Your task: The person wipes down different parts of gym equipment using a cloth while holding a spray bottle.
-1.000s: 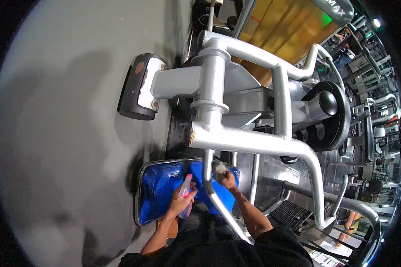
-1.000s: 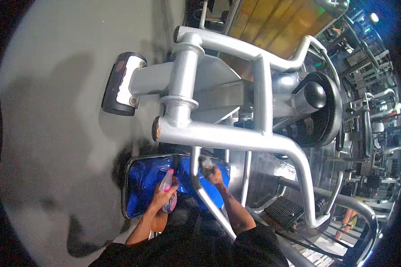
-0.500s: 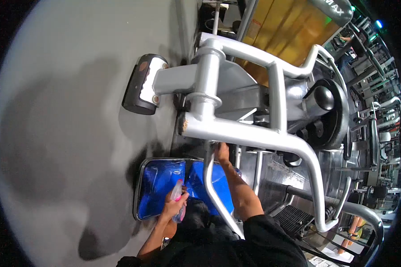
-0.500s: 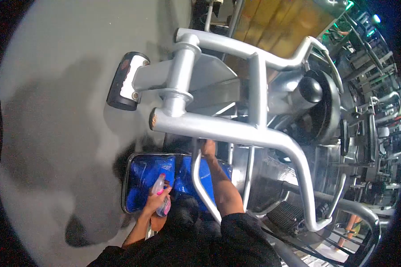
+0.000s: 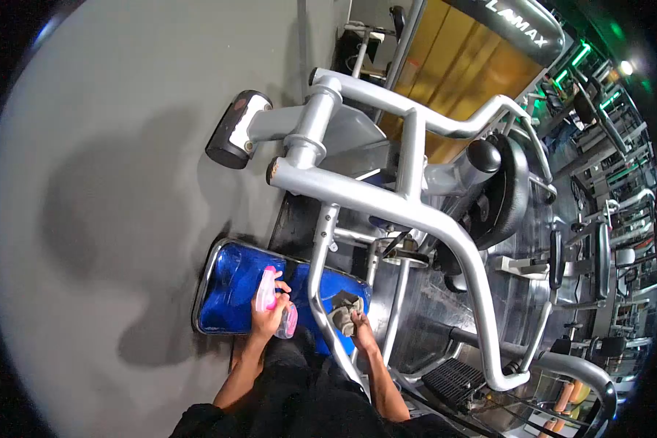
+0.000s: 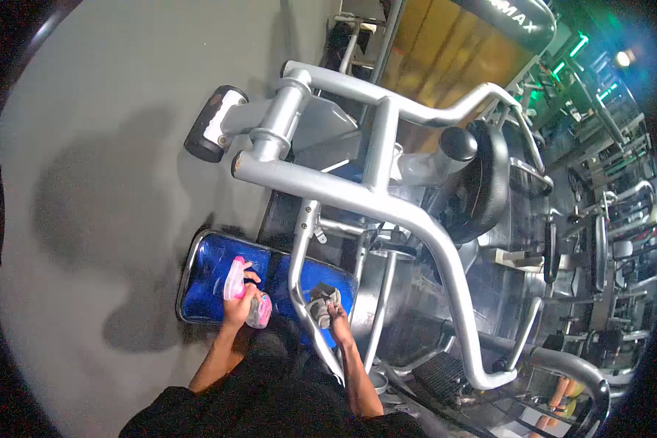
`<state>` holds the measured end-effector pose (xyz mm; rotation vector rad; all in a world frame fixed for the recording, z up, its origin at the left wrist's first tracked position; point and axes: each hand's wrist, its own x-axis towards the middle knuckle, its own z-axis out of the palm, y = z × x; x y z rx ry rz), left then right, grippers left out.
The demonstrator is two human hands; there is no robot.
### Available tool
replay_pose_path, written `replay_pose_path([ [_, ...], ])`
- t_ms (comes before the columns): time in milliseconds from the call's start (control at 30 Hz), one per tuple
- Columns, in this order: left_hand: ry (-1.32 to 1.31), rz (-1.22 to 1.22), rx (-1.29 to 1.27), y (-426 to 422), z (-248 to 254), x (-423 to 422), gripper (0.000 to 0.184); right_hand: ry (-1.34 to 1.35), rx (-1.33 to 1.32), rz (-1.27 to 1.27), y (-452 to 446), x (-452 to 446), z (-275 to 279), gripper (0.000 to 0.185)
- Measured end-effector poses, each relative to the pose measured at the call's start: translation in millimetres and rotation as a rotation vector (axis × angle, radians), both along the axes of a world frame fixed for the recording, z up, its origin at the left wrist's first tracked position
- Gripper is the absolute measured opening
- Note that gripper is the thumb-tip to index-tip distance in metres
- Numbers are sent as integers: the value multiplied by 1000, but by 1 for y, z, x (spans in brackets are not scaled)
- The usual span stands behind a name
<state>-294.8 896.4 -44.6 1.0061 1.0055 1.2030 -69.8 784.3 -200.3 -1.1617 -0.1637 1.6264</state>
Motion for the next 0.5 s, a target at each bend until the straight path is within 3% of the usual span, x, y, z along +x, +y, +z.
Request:
replay_pose_path([
  [100, 66, -28, 46, 1, 22, 5, 52, 19, 18, 32, 0, 23, 32, 34],
  [133, 96, -35, 80, 3, 30, 8, 55, 56, 52, 44, -4, 39, 13, 33],
  [300, 94, -50, 232, 20, 83, 7, 67, -16, 199, -152, 21, 65, 111, 30],
  [400, 164, 1, 323, 36, 98, 0, 61, -49, 231, -162, 23, 74, 153, 39],
  [433, 21, -31, 237, 40, 103, -3, 53, -51, 235, -176, 26, 73, 163, 41],
  [500, 25, -35, 269, 48, 116, -8, 49, -80, 321, -193, 31, 66, 183, 47],
])
